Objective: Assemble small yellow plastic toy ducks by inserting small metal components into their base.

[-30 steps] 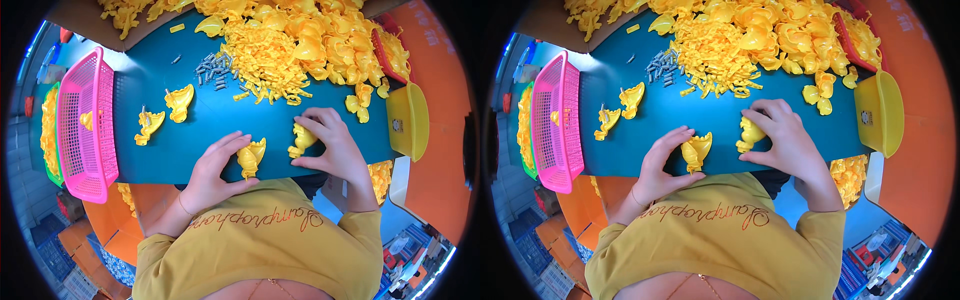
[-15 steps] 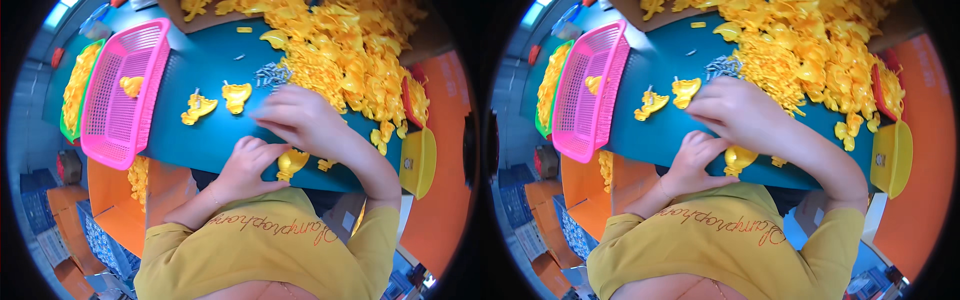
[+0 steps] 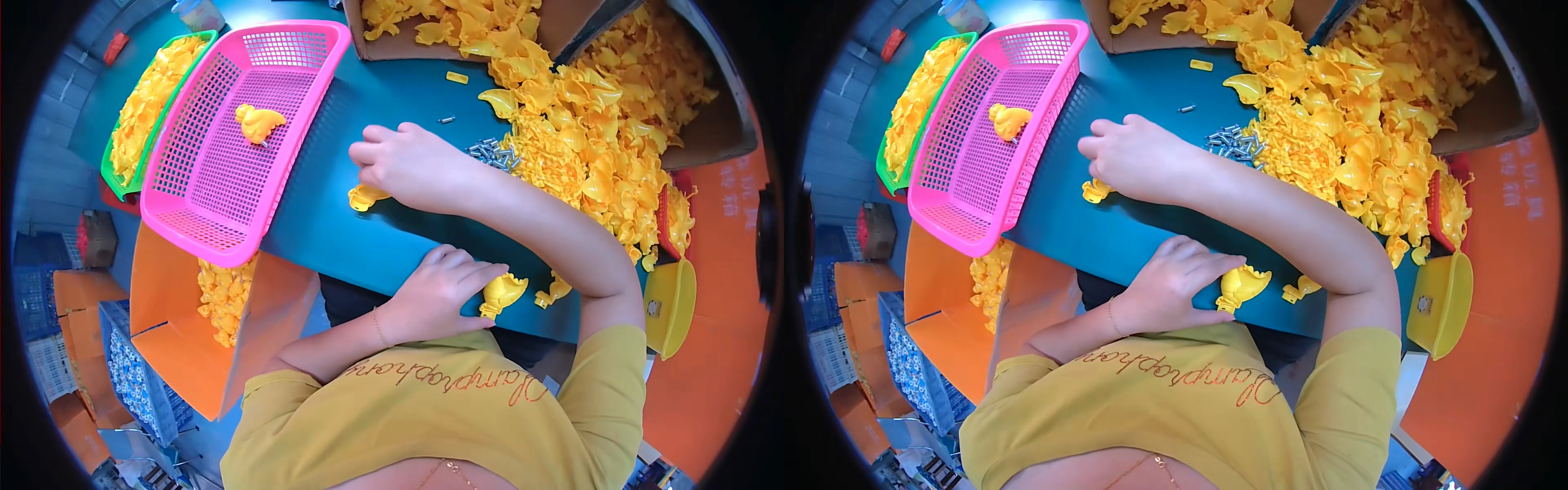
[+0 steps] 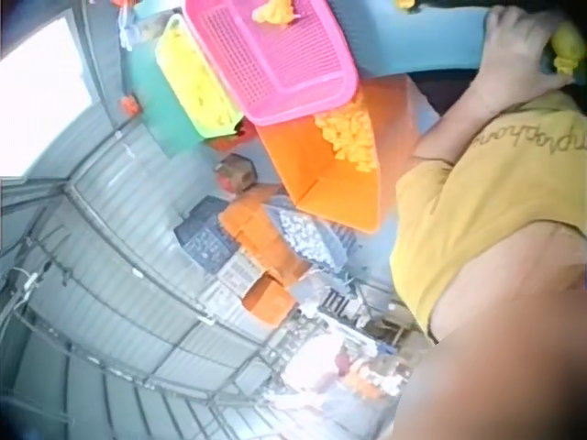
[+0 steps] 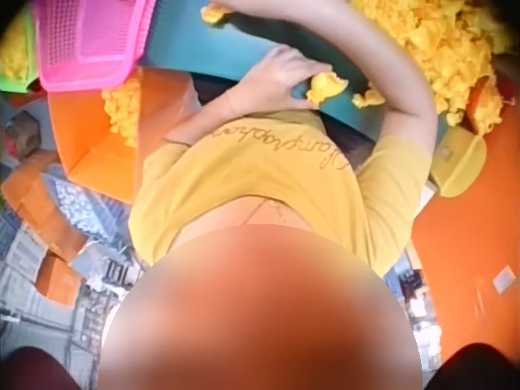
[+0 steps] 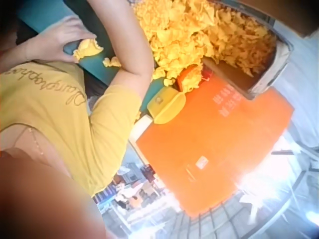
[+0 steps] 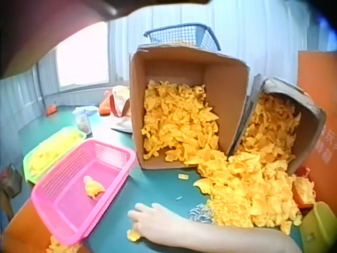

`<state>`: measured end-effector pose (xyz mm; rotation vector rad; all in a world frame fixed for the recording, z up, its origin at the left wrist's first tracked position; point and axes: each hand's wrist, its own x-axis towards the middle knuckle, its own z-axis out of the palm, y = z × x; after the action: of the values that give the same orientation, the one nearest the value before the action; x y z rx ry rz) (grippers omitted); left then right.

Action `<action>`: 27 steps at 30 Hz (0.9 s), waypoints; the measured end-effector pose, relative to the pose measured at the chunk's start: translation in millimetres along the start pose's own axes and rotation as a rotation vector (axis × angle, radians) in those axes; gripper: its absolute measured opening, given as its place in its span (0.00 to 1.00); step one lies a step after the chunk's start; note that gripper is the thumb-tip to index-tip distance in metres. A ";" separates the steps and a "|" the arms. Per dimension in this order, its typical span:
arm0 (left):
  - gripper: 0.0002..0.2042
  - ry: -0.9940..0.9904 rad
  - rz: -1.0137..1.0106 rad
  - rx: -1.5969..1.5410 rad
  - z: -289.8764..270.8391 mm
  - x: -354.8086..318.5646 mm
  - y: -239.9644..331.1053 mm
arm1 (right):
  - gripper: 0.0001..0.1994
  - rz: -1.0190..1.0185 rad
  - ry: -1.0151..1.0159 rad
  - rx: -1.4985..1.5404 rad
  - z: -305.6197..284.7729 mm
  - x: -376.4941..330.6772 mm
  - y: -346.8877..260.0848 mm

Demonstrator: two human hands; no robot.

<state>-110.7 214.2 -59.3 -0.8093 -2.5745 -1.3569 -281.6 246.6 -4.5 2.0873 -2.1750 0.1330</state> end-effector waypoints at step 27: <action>0.38 -0.107 -0.240 -0.050 -3.5 17.1 8.7 | 0.12 0.694 -0.108 1.393 -17.6 -217.0 -39.1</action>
<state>-121.3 222.2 -45.0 -0.6111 -2.8069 -1.4838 -233.5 462.0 -20.5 1.3823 -3.1659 2.1128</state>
